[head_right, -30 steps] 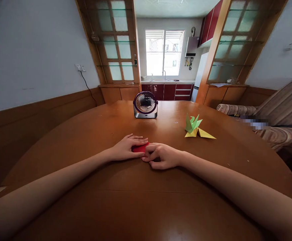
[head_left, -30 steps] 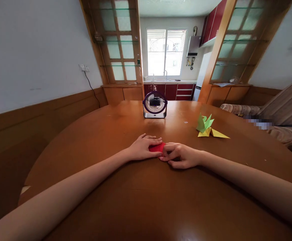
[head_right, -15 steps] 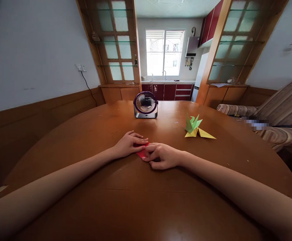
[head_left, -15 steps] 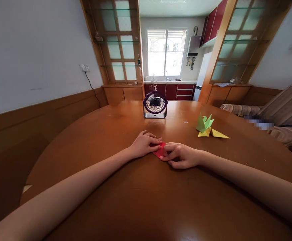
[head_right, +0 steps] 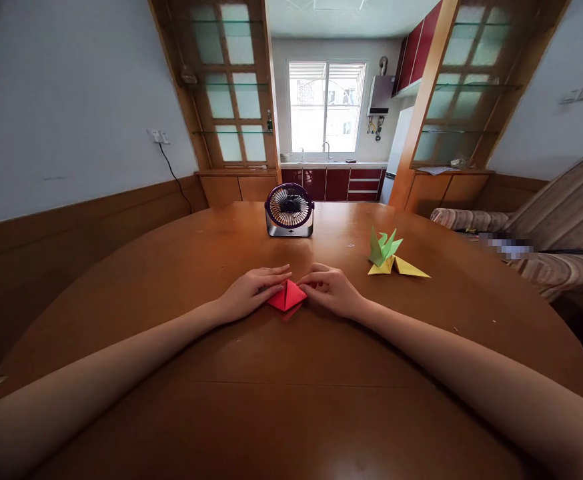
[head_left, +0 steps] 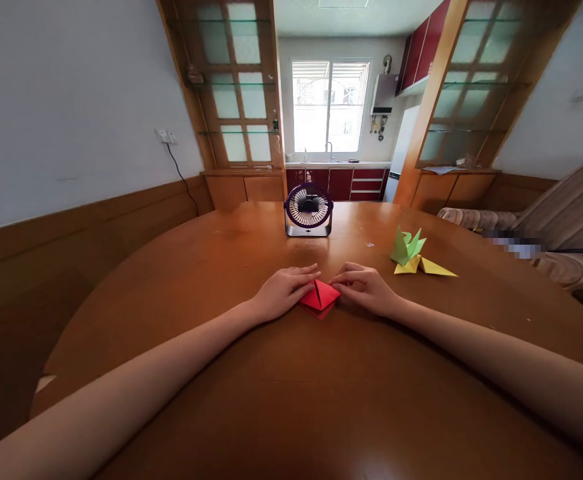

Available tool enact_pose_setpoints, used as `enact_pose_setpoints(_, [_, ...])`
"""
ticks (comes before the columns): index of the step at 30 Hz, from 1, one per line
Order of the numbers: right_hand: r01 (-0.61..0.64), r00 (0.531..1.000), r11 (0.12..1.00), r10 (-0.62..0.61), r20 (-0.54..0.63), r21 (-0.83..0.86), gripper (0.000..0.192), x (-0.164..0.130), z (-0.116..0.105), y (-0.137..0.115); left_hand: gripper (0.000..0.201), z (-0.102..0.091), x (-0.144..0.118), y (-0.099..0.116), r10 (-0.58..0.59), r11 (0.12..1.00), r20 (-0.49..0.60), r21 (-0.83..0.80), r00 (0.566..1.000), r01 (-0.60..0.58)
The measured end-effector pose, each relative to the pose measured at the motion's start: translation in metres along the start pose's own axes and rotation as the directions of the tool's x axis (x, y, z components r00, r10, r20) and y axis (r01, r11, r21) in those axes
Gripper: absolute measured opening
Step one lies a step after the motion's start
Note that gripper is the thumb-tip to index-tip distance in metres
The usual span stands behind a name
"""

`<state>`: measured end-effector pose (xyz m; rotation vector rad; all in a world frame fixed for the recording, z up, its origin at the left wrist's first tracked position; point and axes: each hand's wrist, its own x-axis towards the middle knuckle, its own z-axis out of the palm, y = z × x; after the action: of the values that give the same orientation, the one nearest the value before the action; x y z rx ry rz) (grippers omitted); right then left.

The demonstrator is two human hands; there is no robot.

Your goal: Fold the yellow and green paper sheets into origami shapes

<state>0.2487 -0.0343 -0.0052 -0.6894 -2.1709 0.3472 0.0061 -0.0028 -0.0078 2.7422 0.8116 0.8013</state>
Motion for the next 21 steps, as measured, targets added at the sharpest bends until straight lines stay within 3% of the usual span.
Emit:
enact_pose_setpoints(3, [-0.026,0.999,0.997,0.028,0.016,-0.071,0.022,0.001,0.000,0.005,0.041,-0.002,-0.004,0.006,-0.047,0.982,0.015,0.182,0.999,0.043])
enact_pose_setpoints(8, [0.058,0.990,0.970,-0.025,0.139,-0.236,0.021,0.001,0.001,0.003,0.044,-0.003,-0.007,0.016,-0.075,0.922,0.086,0.386,0.993,0.037])
enact_pose_setpoints(14, [0.184,0.963,0.922,-0.100,0.250,-0.340,0.022,0.001,0.002,0.000,0.056,-0.005,-0.008,0.015,-0.115,0.933,0.192,0.358,0.975,0.040])
enact_pose_setpoints(21, [0.112,0.950,0.948,-0.015,0.311,-0.296,0.034,0.001,0.001,0.003,0.072,-0.007,-0.013,0.014,-0.156,0.958,0.322,0.280,0.934,0.064])
